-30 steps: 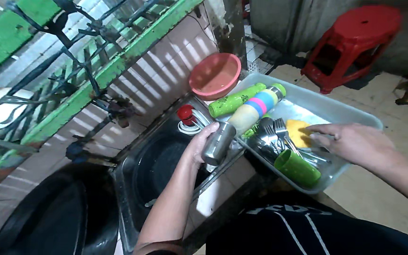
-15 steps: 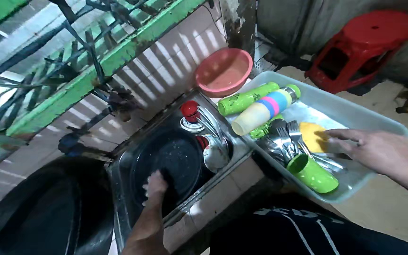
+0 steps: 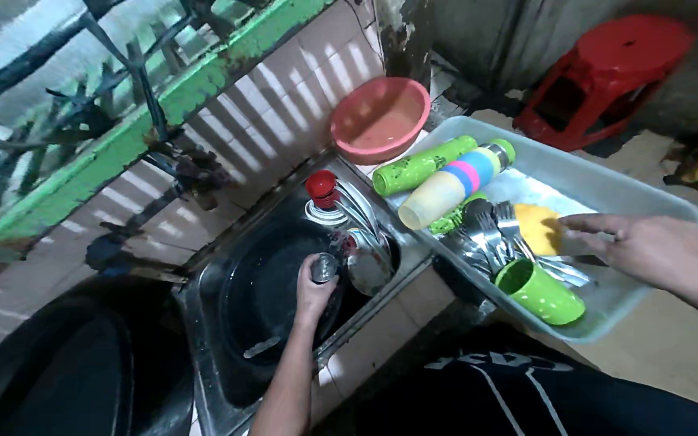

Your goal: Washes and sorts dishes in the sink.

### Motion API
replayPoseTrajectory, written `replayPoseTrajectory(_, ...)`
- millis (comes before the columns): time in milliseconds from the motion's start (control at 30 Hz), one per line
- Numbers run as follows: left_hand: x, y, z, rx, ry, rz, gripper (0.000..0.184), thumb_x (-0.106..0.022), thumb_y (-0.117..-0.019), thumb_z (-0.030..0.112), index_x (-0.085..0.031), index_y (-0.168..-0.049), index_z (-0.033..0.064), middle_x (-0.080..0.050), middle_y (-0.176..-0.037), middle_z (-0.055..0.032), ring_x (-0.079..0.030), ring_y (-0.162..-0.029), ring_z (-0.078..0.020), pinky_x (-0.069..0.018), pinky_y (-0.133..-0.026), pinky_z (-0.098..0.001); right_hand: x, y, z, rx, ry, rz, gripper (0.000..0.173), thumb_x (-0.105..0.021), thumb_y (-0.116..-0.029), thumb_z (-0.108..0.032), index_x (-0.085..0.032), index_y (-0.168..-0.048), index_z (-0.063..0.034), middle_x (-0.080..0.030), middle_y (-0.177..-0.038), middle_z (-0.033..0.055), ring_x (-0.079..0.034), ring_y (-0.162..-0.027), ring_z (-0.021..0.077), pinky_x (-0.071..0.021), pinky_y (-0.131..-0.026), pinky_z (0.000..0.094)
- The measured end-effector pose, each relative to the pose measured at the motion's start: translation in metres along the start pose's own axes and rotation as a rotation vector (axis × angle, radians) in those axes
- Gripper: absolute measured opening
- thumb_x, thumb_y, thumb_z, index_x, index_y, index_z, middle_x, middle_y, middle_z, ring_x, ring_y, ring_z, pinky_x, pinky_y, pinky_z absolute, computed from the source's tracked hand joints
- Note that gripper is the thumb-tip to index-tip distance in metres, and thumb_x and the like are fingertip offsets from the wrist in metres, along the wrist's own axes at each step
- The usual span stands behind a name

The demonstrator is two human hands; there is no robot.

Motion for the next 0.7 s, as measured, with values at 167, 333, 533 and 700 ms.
replayPoseTrajectory(167,0.003,0.024,0.157,-0.109,0.199,-0.306,0.079,-0.083,-0.0716,0.003,-0.055,-0.142,0.0235,-0.059,-0.14,-0.0026,-0.065,-0.108,-0.0162,-0.0579,-0.083,-0.0381,0.006,0.003,-0.007,0.035,-0.034,0.028,0.025,-0.064,-0.102,-0.033,-0.075,-0.122,-0.0233,-0.076,-0.101,0.0164,-0.071,-0.088,0.0464,-0.0506,-0.07,0.074)
replayPoseTrajectory(333,-0.065,0.029,0.261,-0.19,0.594,-0.716,0.077,-0.075,-0.0715,0.0,-0.049,-0.143,0.0125,-0.065,-0.128,-0.0047,-0.068,-0.103,-0.0124,-0.0599,-0.085,-0.0313,0.008,0.004,-0.008,0.045,-0.086,0.039,0.025,-0.063,-0.1018,-0.034,-0.076,-0.121,-0.0245,-0.076,-0.103,0.016,-0.07,-0.092,0.0468,-0.0505,-0.073,0.0742)
replayPoseTrajectory(533,-0.155,0.028,0.312,-0.119,0.357,-1.005,0.064,-0.065,-0.0857,0.012,-0.046,-0.147,0.0066,-0.062,-0.135,-0.0138,-0.065,-0.108,-0.0186,-0.0557,-0.09,-0.0384,0.012,0.005,-0.01,0.065,-0.091,0.017,0.025,-0.065,-0.1012,-0.034,-0.075,-0.123,-0.0274,-0.076,-0.104,0.0134,-0.071,-0.096,0.0418,-0.0526,-0.079,0.0692)
replayPoseTrajectory(700,-0.201,0.026,0.326,0.113,0.356,-1.077,0.045,-0.052,-0.1047,0.027,-0.045,-0.146,0.0096,-0.065,-0.112,-0.014,-0.066,-0.095,-0.0208,-0.0575,-0.083,-0.0394,0.011,0.005,-0.009,0.113,-0.09,0.056,0.025,-0.063,-0.1022,-0.034,-0.076,-0.122,-0.0266,-0.077,-0.105,0.01,-0.072,-0.097,0.0376,-0.0543,-0.081,0.0647)
Point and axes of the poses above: each hand's wrist, its own y-axis away from the middle knuckle, its own x-axis out of the back of the hand, z = x × y, the point moved 8 cm from there along -y, towards the middle knuckle
